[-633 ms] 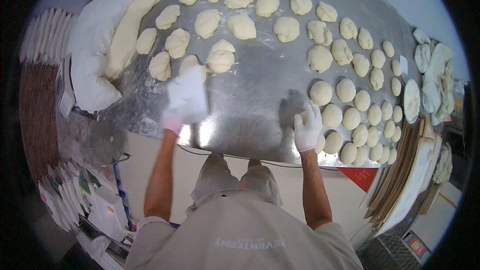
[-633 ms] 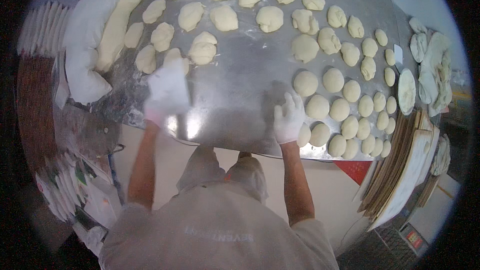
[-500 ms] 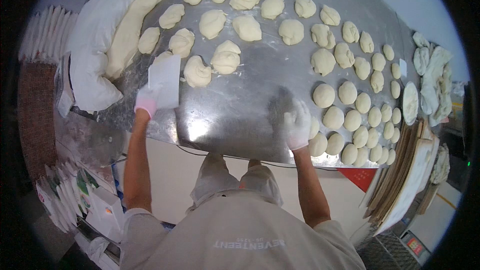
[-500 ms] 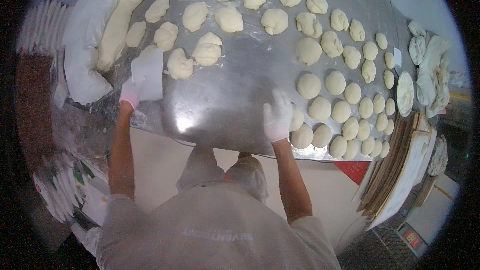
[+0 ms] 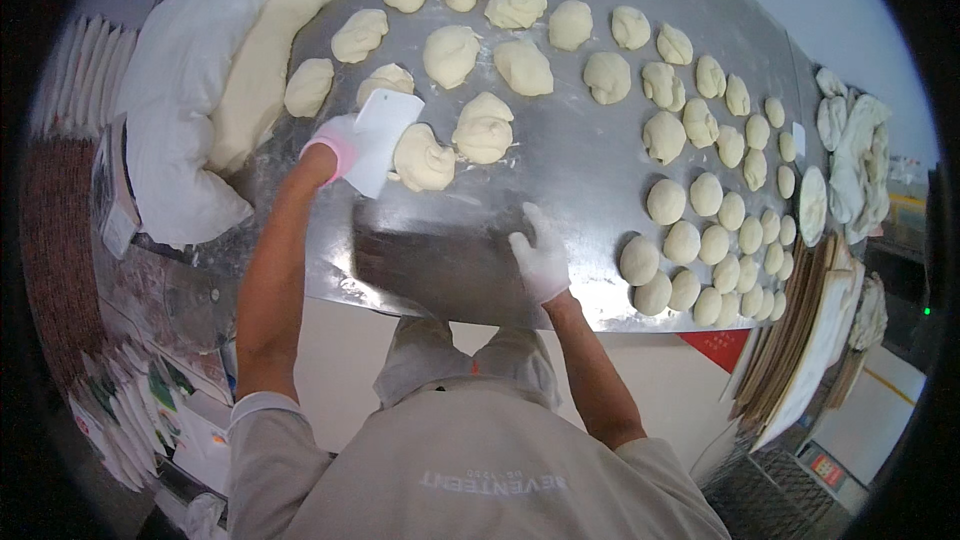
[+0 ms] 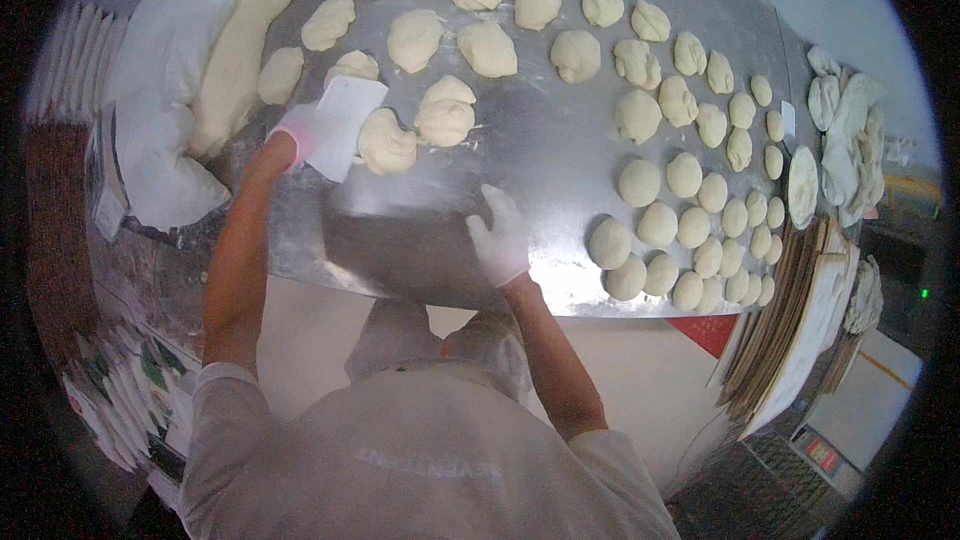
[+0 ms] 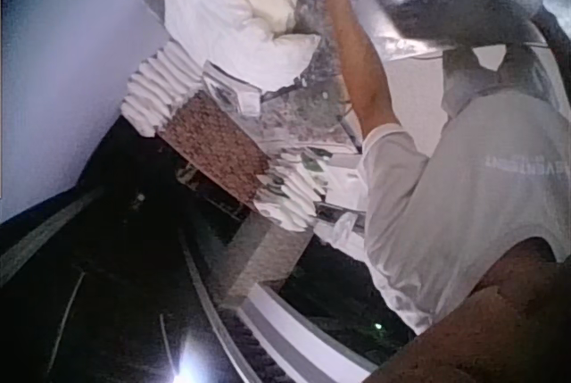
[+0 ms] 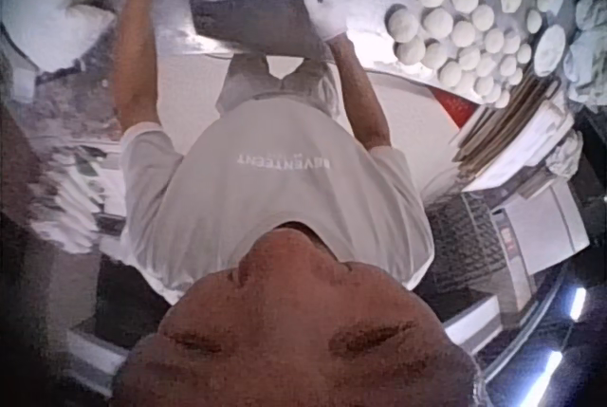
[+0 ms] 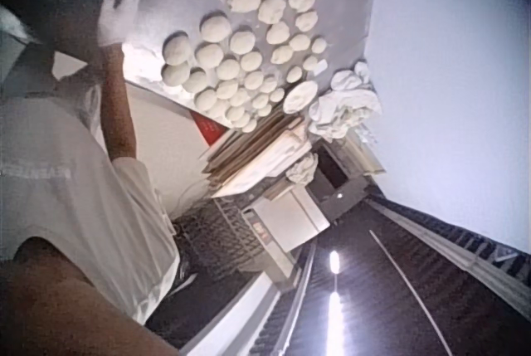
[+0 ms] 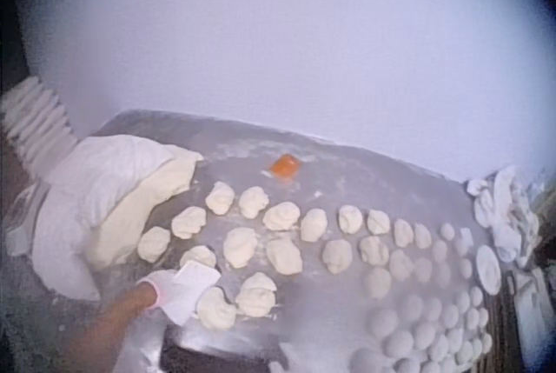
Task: The person shapes dough into round balls by hand on a stainless steel table, occasionally using a scraper to move and separate the pieces.
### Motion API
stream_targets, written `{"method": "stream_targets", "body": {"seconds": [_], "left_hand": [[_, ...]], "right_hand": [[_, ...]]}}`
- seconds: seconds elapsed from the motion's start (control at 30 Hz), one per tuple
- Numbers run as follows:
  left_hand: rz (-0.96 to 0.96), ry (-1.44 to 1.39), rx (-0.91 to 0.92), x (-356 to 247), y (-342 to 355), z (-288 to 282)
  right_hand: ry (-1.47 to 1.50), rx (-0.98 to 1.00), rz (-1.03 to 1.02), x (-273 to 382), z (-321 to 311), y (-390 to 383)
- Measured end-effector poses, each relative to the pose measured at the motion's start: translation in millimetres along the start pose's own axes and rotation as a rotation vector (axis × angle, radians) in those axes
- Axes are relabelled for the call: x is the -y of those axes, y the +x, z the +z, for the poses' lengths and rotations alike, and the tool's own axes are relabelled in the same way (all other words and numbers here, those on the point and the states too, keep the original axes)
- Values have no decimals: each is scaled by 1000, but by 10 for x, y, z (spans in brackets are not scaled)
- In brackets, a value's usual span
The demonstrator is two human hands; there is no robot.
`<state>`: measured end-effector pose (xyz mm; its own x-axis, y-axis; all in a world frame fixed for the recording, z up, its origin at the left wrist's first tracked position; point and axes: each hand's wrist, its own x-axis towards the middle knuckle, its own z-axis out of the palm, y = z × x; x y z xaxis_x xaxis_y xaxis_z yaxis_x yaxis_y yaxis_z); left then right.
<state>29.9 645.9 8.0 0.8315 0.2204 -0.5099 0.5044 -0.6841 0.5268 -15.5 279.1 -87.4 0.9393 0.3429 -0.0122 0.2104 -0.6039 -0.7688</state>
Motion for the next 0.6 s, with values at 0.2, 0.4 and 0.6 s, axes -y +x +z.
{"method": "stream_targets", "body": {"seconds": [0.2, 0.4, 0.6], "left_hand": [[30, -160, 209, 1067, 144, 1075], [-190, -863, 65, -243, -1003, 1604], [-151, -963, -40, -89, -905, 1449]], "right_hand": [[117, 100, 63, 799, 470, 411], [176, -42, 62, 355, 261, 79], [874, -455, 500, -144, -735, 78]]}}
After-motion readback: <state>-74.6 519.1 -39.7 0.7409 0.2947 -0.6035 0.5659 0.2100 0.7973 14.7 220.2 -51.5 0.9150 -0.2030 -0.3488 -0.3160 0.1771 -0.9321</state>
